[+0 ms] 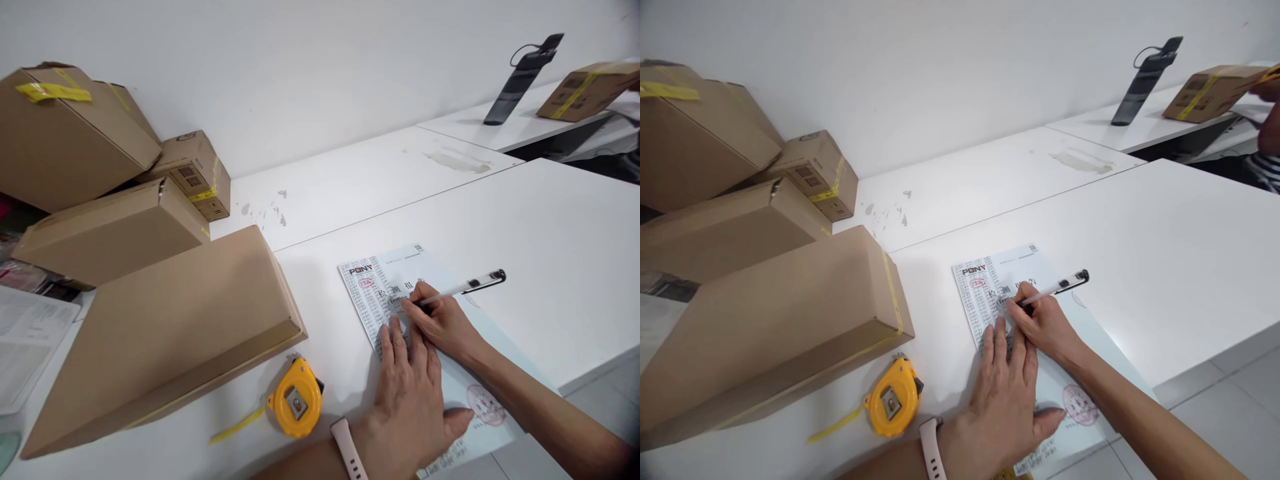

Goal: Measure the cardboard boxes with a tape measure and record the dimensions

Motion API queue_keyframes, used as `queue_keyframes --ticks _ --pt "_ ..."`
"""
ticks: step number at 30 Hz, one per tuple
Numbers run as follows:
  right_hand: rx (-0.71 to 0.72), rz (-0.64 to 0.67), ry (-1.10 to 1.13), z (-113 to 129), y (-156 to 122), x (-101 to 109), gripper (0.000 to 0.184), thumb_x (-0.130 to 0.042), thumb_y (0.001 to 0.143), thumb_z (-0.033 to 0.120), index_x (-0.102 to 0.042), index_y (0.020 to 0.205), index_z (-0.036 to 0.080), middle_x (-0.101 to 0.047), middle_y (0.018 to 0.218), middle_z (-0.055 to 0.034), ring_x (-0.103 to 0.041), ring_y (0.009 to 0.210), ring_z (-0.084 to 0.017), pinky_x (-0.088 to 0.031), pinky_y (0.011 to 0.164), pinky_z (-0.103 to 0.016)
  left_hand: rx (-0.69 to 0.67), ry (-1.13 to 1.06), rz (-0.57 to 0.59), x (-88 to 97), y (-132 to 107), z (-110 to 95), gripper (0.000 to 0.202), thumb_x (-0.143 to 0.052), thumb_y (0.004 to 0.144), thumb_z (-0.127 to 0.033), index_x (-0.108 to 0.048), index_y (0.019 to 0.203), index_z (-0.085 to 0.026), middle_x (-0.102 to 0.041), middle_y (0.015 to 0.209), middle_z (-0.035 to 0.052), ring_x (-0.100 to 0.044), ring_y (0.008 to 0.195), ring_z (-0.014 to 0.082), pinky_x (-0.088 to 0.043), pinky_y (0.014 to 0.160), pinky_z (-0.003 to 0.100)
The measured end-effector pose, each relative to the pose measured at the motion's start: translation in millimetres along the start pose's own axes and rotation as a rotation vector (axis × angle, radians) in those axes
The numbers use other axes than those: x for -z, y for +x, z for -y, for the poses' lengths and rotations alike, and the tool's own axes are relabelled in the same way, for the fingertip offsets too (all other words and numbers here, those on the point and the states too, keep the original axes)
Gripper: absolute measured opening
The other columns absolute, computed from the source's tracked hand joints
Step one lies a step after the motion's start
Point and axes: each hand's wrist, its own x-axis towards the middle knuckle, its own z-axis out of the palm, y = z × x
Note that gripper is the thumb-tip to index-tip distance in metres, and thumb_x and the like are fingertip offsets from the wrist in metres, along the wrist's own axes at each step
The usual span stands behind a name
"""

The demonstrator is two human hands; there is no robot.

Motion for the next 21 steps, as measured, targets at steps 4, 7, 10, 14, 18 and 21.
queue_keyframes --ticks 4,7,10,14,18,21 --pt "-0.018 -0.020 0.001 2.0 0.5 0.5 0.028 -0.058 0.090 0.041 -0.048 0.069 0.025 -0.046 0.058 0.0045 -0.040 0.053 -0.013 -0.033 0.051 -0.029 0.006 -0.010 -0.005 -1.4 -0.1 -0.8 0.086 -0.037 0.097 -0.070 -0.051 0.149 -0.002 -0.053 0.154 0.0204 -0.039 0.148 0.0431 -0.028 0.123 0.054" --pt "-0.019 -0.025 -0.009 4.0 1.4 -0.2 0.028 -0.057 0.089 0.041 -0.048 0.069 0.025 -0.046 0.057 0.0046 -0.039 0.053 -0.013 -0.033 0.050 -0.029 0.000 -0.019 -0.010 -2.0 0.2 -0.5 0.085 -0.037 0.097 -0.070 -0.053 0.147 -0.002 -0.054 0.153 0.0212 -0.040 0.147 0.0442 -0.030 0.122 0.054" --pt "-0.018 -0.027 -0.013 5.6 2.1 -0.8 0.028 -0.058 0.089 0.041 -0.048 0.068 0.025 -0.045 0.057 0.0047 -0.038 0.052 -0.013 -0.032 0.050 -0.029 -0.002 -0.025 -0.015 -1.8 0.4 0.2 0.085 -0.036 0.098 -0.069 -0.053 0.147 -0.002 -0.054 0.153 0.0217 -0.041 0.146 0.0446 -0.032 0.121 0.054" --pt "-0.004 -0.027 -0.021 6.9 1.8 -0.4 0.029 -0.058 0.089 0.040 -0.047 0.067 0.025 -0.045 0.057 0.0045 -0.039 0.052 -0.013 -0.032 0.050 -0.029 -0.001 -0.019 -0.006 -1.0 0.1 0.2 0.085 -0.035 0.098 -0.069 -0.051 0.149 -0.002 -0.052 0.154 0.0210 -0.040 0.147 0.0438 -0.031 0.122 0.054" --pt "0.004 -0.026 -0.013 6.6 1.5 -0.4 0.029 -0.058 0.090 0.040 -0.047 0.068 0.025 -0.044 0.056 0.0047 -0.037 0.052 -0.013 -0.032 0.049 -0.029 0.006 -0.027 0.007 -1.0 0.4 -0.9 0.087 -0.037 0.098 -0.070 -0.050 0.149 -0.002 -0.051 0.155 0.0211 -0.039 0.148 0.0439 -0.031 0.122 0.054" --pt "0.002 -0.011 0.007 5.3 1.9 -0.6 0.031 -0.060 0.089 0.041 -0.046 0.067 0.025 -0.044 0.056 0.0048 -0.037 0.052 -0.013 -0.033 0.049 -0.028 0.004 -0.021 0.015 -0.6 0.9 -1.2 0.087 -0.036 0.098 -0.070 -0.049 0.150 -0.001 -0.051 0.155 0.0212 -0.039 0.147 0.0438 -0.031 0.122 0.054"
